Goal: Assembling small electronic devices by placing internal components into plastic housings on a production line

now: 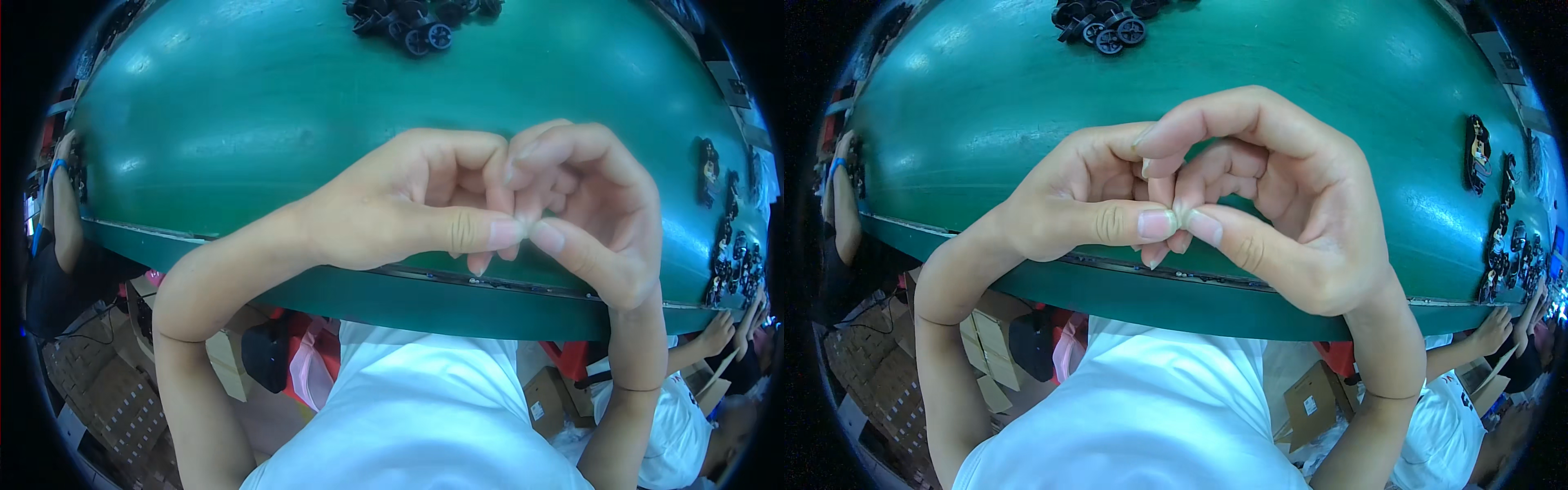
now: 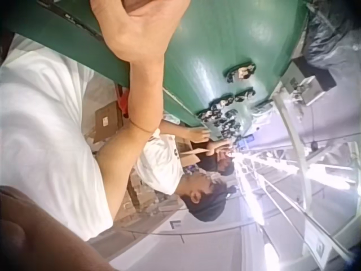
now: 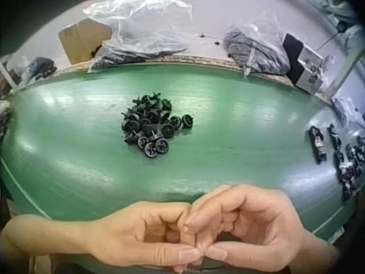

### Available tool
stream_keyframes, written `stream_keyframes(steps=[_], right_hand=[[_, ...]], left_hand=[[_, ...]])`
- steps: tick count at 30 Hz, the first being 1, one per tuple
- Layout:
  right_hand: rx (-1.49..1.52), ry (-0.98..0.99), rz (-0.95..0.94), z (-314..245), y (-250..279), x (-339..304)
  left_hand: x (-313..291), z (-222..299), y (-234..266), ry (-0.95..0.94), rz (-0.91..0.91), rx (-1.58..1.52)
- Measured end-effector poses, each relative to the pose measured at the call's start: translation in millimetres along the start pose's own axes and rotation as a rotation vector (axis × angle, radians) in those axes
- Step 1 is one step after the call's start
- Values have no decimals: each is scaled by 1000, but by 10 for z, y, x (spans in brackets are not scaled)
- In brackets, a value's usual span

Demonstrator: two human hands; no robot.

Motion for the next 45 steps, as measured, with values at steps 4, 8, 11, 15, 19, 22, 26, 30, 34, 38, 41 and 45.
stream_keyframes(steps=[4,8,11,15,19,22,26,30,34,38,41,45], right_hand=[[-73,68,-36,-13,-32,30],[-82,80,-27,-28,-62,20],[-103,91,-23,-32,-53,18],[-126,73,-4,-25,-24,15],[-150,68,-32,-35,-18,20],[-143,64,-45,-42,-9,22],[-128,60,-74,-51,-12,9],[-123,52,-74,-57,-16,-12],[-102,30,-83,-40,-37,-17],[-92,42,-74,-38,-34,-16],[-88,43,-68,-40,-38,-33],[-70,65,-52,-41,-50,-36]], left_hand=[[-14,-8,62,8,46,-7],[-9,-13,31,-3,-37,-47],[9,-10,34,5,-26,-17],[17,-15,36,8,-9,-12],[15,-23,41,31,16,-15],[33,-27,46,30,32,-13],[39,-30,34,27,24,-4],[45,-36,3,31,16,-19],[27,-40,-1,24,9,-30],[27,-34,-6,7,23,15],[40,-58,2,2,6,16],[42,-58,0,-23,2,33]])
Point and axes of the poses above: each hand's wrist, its own x-axis towards the middle knuckle, its own y-axis out of the back of the hand, z = x × y, the point moved 7 cm from there along x, towards the middle knuckle, and after that the axes turned 15 degrees about y, right-handed, at the moved point
